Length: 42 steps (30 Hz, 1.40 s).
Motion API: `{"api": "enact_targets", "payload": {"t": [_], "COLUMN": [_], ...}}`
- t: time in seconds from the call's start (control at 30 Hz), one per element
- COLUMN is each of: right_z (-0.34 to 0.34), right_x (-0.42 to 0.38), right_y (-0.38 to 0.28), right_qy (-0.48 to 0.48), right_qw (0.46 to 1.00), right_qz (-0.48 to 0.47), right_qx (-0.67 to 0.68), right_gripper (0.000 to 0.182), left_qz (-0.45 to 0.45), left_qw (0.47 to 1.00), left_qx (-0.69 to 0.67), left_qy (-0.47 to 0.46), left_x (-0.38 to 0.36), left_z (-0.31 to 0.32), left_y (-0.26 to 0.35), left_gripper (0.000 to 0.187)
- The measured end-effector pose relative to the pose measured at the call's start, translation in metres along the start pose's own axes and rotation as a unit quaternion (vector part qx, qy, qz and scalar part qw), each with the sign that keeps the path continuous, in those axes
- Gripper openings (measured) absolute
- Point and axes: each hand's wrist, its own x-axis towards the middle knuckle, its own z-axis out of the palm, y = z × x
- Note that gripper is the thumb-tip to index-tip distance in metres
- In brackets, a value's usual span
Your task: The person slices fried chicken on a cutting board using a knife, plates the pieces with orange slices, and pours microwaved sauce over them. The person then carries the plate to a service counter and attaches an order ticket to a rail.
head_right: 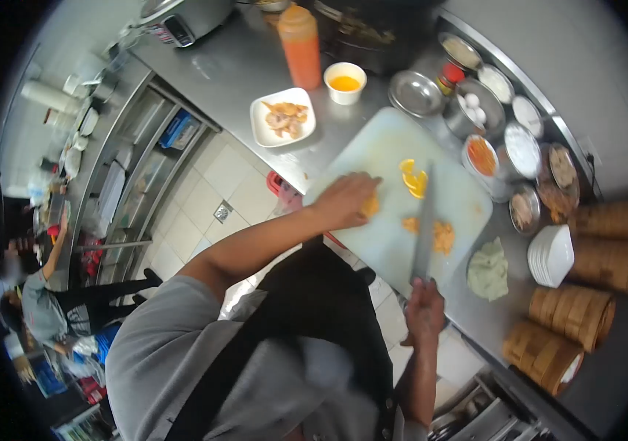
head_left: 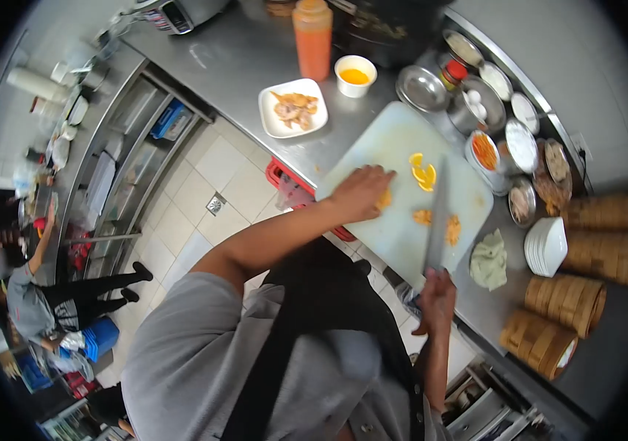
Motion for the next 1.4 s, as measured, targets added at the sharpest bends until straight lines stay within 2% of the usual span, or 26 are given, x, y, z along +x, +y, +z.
{"api": "enact_targets", "payload": {"t": [0.03,0.07,0.13,0.23,0.43,0.63,0.73,0.83,0.9,1.0,1.03,1.1,1.13,1.23,1.3,1.4], "right_z": [0.002,0.017,0.025,0.016,0.005,-0.010,0.023,0.069,0.079,0.070,0.064,0.051,0.042,0.010,-0.003,0.003], "right_x": [0.003,0.013,0.016,0.013,0.006,0.008,0.041,0.078,0.088,0.090,0.090,0.081,0.078,0.066,0.057,0.045], "right_y": [-0.007,-0.003,-0.012,-0.037,-0.061,-0.088,-0.071,-0.082,-0.092,-0.076,-0.070,-0.058,-0.054,-0.055,-0.059,-0.069], "right_qy": [-0.076,-0.042,-0.033,-0.049,-0.074,-0.118,-0.116,-0.087,-0.079,-0.094,-0.070,-0.033,-0.025,-0.005,0.003,-0.007], "right_qw": [0.996,0.997,0.990,0.978,0.951,0.937,0.945,0.958,0.965,0.970,0.975,0.983,0.989,0.997,0.997,0.970], "right_qz": [0.025,-0.049,-0.118,-0.126,-0.160,-0.149,-0.219,-0.183,-0.146,-0.150,-0.154,-0.159,-0.131,-0.074,-0.072,-0.154], "right_qx": [0.036,-0.036,-0.066,-0.157,-0.252,-0.292,-0.214,-0.201,-0.205,-0.170,-0.143,-0.086,-0.061,-0.012,-0.010,-0.190], "right_gripper": [0.039,0.037,0.035,0.031,0.023,0.022,0.022,0.024,0.026,0.031,0.032,0.035,0.035,0.035,0.034,0.031], "left_qz": [0.058,0.053,0.037,0.054,0.073,0.082,0.094,0.037,0.043,0.038,0.033,-0.017,-0.040,-0.108,-0.057,0.009], "left_qw": [0.991,0.990,0.987,0.982,0.982,0.975,0.977,0.980,0.977,0.973,0.971,0.946,0.929,0.927,0.948,0.960], "left_qx": [-0.017,-0.037,-0.074,-0.090,-0.077,-0.127,-0.114,-0.129,-0.098,-0.079,-0.077,-0.097,-0.106,-0.089,-0.049,-0.037], "left_qy": [0.118,0.123,0.135,0.159,0.157,0.161,0.156,0.144,0.183,0.214,0.224,0.310,0.353,0.347,0.308,0.276], "left_x": [-0.009,-0.014,-0.020,-0.017,-0.011,-0.011,-0.011,-0.016,-0.018,-0.032,-0.035,-0.045,-0.049,-0.062,-0.062,-0.052], "left_z": [0.001,-0.002,-0.008,0.001,0.005,0.006,0.011,0.016,0.014,0.006,-0.001,-0.014,-0.019,-0.029,-0.032,-0.022], "left_y": [-0.003,-0.005,-0.007,-0.012,-0.020,-0.024,-0.031,-0.032,-0.037,-0.036,-0.035,-0.033,-0.035,-0.046,-0.043,-0.033], "left_gripper": [0.069,0.063,0.050,0.030,0.022,0.017,0.017,0.018,0.020,0.024,0.025,0.027,0.028,0.026,0.026,0.025]}}
